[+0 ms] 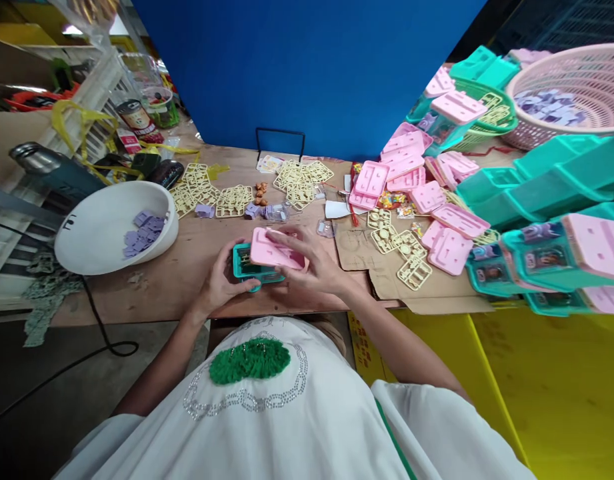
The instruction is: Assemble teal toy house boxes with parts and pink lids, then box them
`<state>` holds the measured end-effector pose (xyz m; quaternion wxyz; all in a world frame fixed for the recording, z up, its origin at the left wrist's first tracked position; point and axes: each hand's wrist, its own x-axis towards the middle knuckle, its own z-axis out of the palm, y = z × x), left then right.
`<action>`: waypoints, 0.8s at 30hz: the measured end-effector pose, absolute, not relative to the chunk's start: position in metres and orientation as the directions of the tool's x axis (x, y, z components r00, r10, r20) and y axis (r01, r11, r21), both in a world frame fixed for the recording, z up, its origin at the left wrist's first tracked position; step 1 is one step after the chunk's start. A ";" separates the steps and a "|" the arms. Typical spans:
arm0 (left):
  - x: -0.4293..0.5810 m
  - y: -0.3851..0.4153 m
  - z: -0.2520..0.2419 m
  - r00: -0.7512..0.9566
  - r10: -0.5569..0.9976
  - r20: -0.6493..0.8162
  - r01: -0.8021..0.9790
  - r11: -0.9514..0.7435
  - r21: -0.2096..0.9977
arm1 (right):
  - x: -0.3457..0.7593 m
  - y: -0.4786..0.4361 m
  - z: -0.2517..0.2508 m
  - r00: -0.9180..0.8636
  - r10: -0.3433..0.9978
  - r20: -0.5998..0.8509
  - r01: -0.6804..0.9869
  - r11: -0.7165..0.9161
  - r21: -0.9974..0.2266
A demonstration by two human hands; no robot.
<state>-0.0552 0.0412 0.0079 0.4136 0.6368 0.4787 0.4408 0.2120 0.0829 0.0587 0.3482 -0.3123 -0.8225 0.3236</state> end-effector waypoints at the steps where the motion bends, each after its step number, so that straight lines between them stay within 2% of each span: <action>1: -0.055 0.041 0.004 0.145 0.978 0.149 0.230 -0.180 0.956 | 0.208 0.084 0.058 -0.603 0.700 0.382 0.282 0.635 -0.719; 7: -0.051 0.043 -0.001 0.103 0.990 0.098 0.151 -0.113 0.982 | 0.191 0.093 0.052 -0.719 0.597 0.356 0.251 0.701 -0.668; 17: -0.049 0.046 0.003 0.121 0.986 0.117 0.112 -0.131 0.985 | 0.184 0.096 0.058 -0.768 0.568 0.295 0.267 0.703 -0.659; 21: -0.051 0.046 0.004 0.142 0.984 0.109 0.086 -0.122 0.989 | 0.182 0.097 0.056 -0.791 0.532 0.302 0.271 0.747 -0.607; 24: -0.049 0.046 0.005 0.149 0.982 0.117 0.003 -0.119 0.993 | 0.181 0.097 0.055 -0.808 0.511 0.294 0.274 0.768 -0.579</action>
